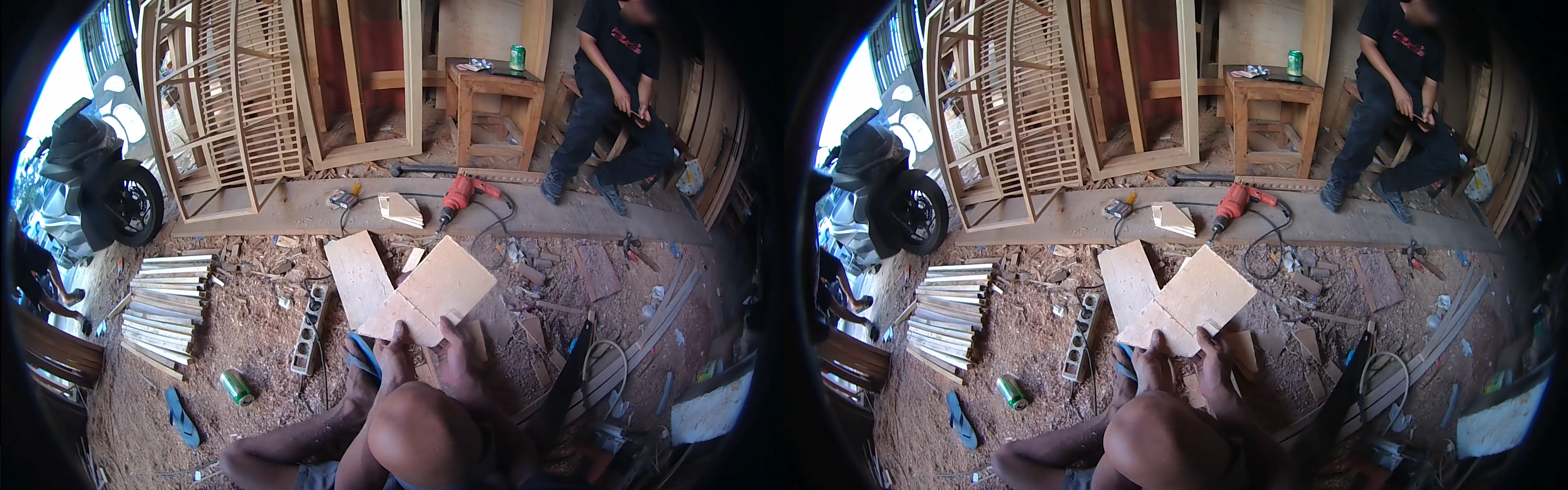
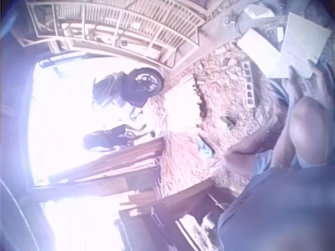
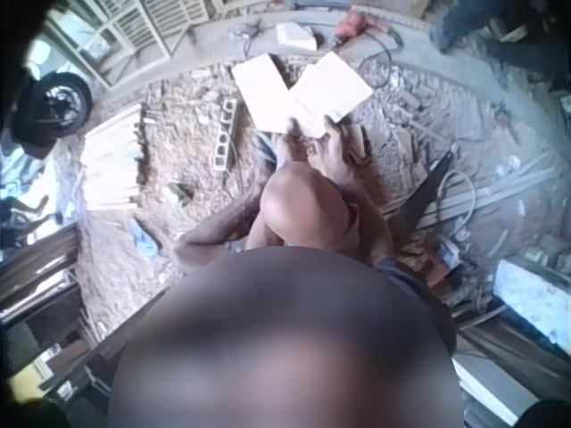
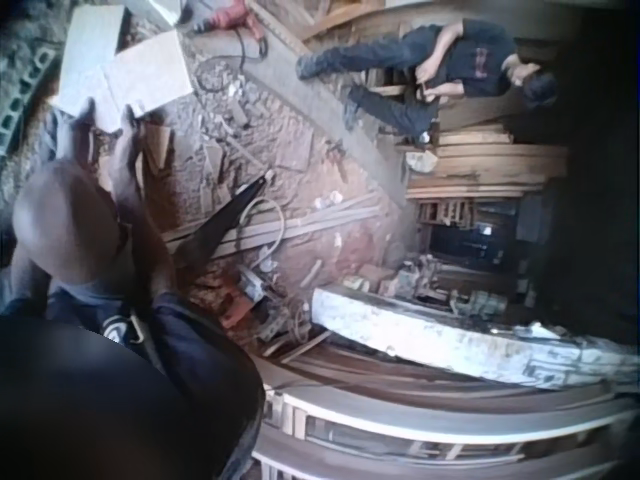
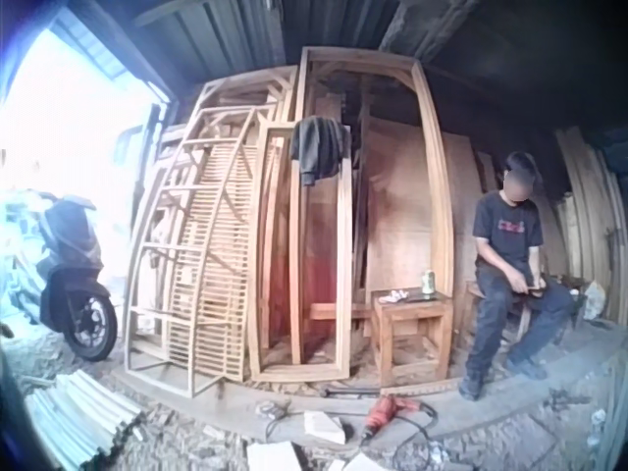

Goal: The person marks a rectangular piece of plywood with a pencil and a small block, then uses a handheld circular saw to cut along the marked lines. The person repositions the wood between cuts and removes the cut-off sections.

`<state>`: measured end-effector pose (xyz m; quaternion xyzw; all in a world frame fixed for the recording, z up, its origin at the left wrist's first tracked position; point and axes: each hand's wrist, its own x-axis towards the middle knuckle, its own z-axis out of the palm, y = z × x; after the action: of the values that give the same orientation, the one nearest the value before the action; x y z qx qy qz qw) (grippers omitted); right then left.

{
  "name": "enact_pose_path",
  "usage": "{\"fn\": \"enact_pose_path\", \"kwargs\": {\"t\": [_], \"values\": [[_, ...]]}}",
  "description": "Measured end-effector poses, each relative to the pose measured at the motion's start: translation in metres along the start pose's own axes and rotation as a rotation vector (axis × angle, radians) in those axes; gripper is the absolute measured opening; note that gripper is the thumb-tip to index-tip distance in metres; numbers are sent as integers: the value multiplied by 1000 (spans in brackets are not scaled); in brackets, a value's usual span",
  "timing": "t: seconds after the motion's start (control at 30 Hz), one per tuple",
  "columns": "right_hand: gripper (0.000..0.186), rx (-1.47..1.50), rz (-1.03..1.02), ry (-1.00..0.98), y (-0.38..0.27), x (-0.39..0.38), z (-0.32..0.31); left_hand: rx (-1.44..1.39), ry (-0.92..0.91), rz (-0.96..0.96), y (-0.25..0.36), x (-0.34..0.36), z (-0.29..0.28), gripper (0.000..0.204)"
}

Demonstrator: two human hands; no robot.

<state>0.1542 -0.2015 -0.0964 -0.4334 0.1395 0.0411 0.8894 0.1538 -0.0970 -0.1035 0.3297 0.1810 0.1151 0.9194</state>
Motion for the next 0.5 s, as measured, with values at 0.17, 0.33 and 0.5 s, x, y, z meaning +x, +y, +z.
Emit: {"fn": "enact_pose_path", "kwargs": {"t": [0.17, 0.33, 0.5], "values": [[39, -82, 130, -48, -1, -4, -20, 388, -72, -48, 46, 16, -34, 25], [36, -24, 219, -4, 4, -19, -60, 556, -105, -183, 73, 14, -89, 29], [33, -349, 189, -65, 9, -24, -112, 553, -59, -374, 30, 1, -111, 34]]}}
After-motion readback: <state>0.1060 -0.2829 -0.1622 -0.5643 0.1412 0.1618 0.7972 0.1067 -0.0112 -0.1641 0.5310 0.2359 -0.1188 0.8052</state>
